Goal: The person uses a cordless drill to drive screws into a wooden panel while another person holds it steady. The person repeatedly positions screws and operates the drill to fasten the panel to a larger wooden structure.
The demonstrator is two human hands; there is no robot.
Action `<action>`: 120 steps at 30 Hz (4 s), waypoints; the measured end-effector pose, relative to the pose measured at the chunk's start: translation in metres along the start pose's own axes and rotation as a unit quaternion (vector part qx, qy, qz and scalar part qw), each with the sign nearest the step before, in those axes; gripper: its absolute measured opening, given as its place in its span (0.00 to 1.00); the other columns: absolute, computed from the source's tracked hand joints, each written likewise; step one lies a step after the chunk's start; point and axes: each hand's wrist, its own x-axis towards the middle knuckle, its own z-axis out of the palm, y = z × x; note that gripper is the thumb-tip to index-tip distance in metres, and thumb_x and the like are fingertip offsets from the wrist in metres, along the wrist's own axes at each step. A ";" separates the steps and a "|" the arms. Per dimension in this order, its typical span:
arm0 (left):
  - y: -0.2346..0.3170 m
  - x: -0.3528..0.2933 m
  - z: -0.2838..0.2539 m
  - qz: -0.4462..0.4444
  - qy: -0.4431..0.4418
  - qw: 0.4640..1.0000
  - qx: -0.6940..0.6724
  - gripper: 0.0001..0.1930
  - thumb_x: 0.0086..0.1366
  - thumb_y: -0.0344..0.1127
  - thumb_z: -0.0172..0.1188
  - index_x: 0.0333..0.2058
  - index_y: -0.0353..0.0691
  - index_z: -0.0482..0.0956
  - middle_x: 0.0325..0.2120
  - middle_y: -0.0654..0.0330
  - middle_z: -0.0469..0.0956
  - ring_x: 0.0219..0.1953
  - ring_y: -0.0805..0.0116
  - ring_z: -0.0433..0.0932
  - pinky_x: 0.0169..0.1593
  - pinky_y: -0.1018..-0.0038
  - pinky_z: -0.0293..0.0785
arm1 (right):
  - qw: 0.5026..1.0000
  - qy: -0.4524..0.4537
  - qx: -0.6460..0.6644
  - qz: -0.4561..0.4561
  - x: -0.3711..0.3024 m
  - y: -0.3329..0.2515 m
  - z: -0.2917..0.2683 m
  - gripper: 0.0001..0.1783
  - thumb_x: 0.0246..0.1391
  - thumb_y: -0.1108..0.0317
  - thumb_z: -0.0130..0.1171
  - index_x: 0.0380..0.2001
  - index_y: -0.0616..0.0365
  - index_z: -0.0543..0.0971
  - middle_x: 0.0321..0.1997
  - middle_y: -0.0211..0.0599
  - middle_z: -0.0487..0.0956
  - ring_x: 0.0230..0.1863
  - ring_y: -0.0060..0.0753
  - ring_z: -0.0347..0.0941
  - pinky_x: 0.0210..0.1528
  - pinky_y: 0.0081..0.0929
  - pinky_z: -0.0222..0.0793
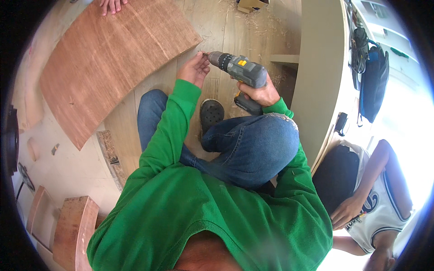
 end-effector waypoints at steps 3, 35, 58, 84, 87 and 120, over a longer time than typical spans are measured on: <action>0.000 0.006 -0.001 -0.014 0.016 1.000 -0.009 0.10 0.77 0.38 0.63 0.48 0.38 0.82 0.42 0.59 0.84 0.41 0.69 0.78 0.44 0.70 0.76 | 0.999 0.012 -0.040 0.021 0.008 0.001 -0.001 0.17 0.57 0.77 0.64 0.51 0.60 0.83 0.30 0.26 0.78 0.23 0.16 0.71 0.27 0.21 0.67; 0.054 0.002 -0.024 0.187 0.142 0.936 0.261 0.12 0.74 0.39 0.64 0.42 0.34 0.87 0.38 0.57 0.87 0.41 0.70 0.80 0.43 0.71 0.77 | 0.928 -0.104 -0.335 0.126 0.153 -0.127 -0.011 0.21 0.56 0.62 0.71 0.47 0.64 0.78 0.19 0.30 0.75 0.15 0.24 0.70 0.17 0.28 0.66; 0.101 0.107 -0.033 0.565 0.135 0.441 0.684 0.17 0.67 0.46 0.69 0.50 0.46 0.87 0.36 0.58 0.83 0.48 0.55 0.79 0.53 0.56 0.69 | 0.880 -0.169 -0.437 0.084 0.171 -0.147 0.001 0.20 0.56 0.64 0.68 0.49 0.60 0.77 0.24 0.31 0.77 0.17 0.25 0.73 0.18 0.29 0.72; 0.103 0.112 -0.032 0.557 0.143 0.482 0.661 0.12 0.57 0.40 0.68 0.39 0.45 0.81 0.39 0.56 0.82 0.52 0.52 0.78 0.57 0.51 0.70 | 0.908 -0.169 -0.378 0.056 0.162 -0.136 -0.001 0.14 0.62 0.70 0.69 0.49 0.59 0.80 0.27 0.33 0.84 0.20 0.19 0.73 0.18 0.23 0.67; 0.104 0.110 -0.033 0.585 0.116 0.486 0.639 0.12 0.58 0.40 0.68 0.39 0.44 0.81 0.38 0.56 0.82 0.52 0.53 0.78 0.56 0.51 0.70 | 0.896 -0.176 -0.400 0.079 0.166 -0.142 0.000 0.15 0.61 0.69 0.70 0.49 0.58 0.81 0.26 0.32 0.84 0.20 0.19 0.73 0.19 0.23 0.68; 0.107 0.097 -0.027 0.562 0.111 0.507 0.644 0.14 0.60 0.38 0.68 0.44 0.40 0.84 0.41 0.53 0.82 0.53 0.52 0.78 0.59 0.53 0.71 | 0.833 -0.182 -0.522 -0.036 0.179 -0.123 0.004 0.21 0.54 0.67 0.72 0.51 0.59 0.83 0.41 0.46 0.87 0.42 0.46 0.85 0.48 0.38 0.81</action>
